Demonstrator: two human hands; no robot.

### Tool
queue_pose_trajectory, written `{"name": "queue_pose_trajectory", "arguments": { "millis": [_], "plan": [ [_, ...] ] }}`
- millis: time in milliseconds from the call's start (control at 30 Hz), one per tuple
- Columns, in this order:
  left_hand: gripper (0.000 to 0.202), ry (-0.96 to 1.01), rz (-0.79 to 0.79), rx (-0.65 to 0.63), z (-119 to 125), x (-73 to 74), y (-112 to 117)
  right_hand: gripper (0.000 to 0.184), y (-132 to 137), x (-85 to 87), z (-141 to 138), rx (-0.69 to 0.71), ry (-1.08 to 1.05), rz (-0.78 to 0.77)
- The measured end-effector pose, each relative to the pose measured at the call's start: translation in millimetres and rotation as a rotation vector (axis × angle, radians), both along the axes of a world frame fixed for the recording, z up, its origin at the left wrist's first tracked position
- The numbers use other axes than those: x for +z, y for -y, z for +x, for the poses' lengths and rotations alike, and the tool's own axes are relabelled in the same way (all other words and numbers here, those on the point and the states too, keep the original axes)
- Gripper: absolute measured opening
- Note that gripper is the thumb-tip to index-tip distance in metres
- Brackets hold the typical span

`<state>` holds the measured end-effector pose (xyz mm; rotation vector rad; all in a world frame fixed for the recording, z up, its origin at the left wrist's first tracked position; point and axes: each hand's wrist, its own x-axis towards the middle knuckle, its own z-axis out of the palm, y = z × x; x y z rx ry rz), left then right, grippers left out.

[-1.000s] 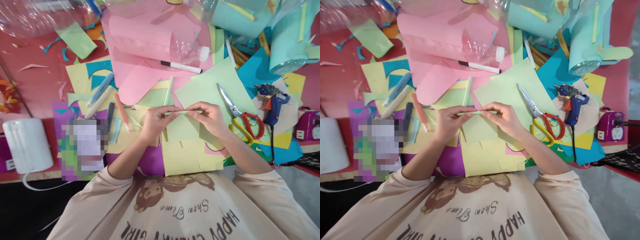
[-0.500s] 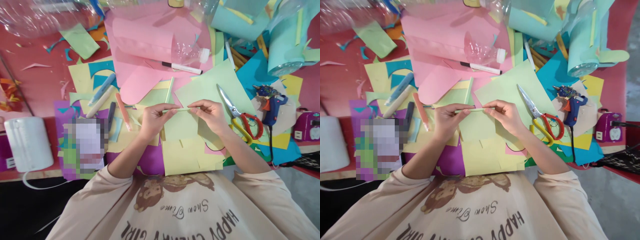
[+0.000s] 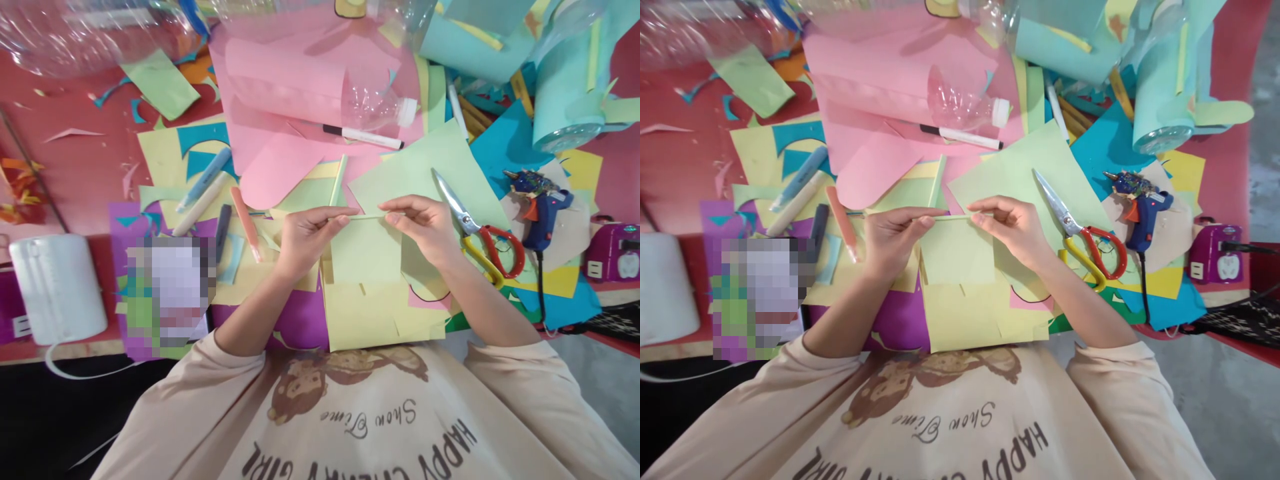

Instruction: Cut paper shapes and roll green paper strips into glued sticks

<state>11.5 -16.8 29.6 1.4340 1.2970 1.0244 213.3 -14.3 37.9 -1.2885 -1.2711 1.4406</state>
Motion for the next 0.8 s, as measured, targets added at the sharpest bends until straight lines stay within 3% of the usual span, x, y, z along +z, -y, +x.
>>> {"name": "queue_pose_trajectory", "arguments": {
  "millis": [200,333,567,800],
  "plan": [
    [0.024,-0.019,-0.064,-0.072,1.4,-6.8,2.0,0.014,3.3,-4.9,-2.9,0.099,0.076,0.062],
    [0.022,-0.008,-0.067,-0.134,3.0,-3.4,1.8,0.014,4.8,-7.7,-4.6,0.133,0.082,0.084],
    [0.017,0.002,-0.065,-0.057,4.0,0.5,3.0,0.017,1.7,-6.4,-2.9,0.084,0.057,-0.018],
    [0.018,0.078,-0.125,0.016,0.0,-1.2,0.5,0.015,-0.7,-3.6,0.1,0.004,0.066,0.007]
  ]
}}
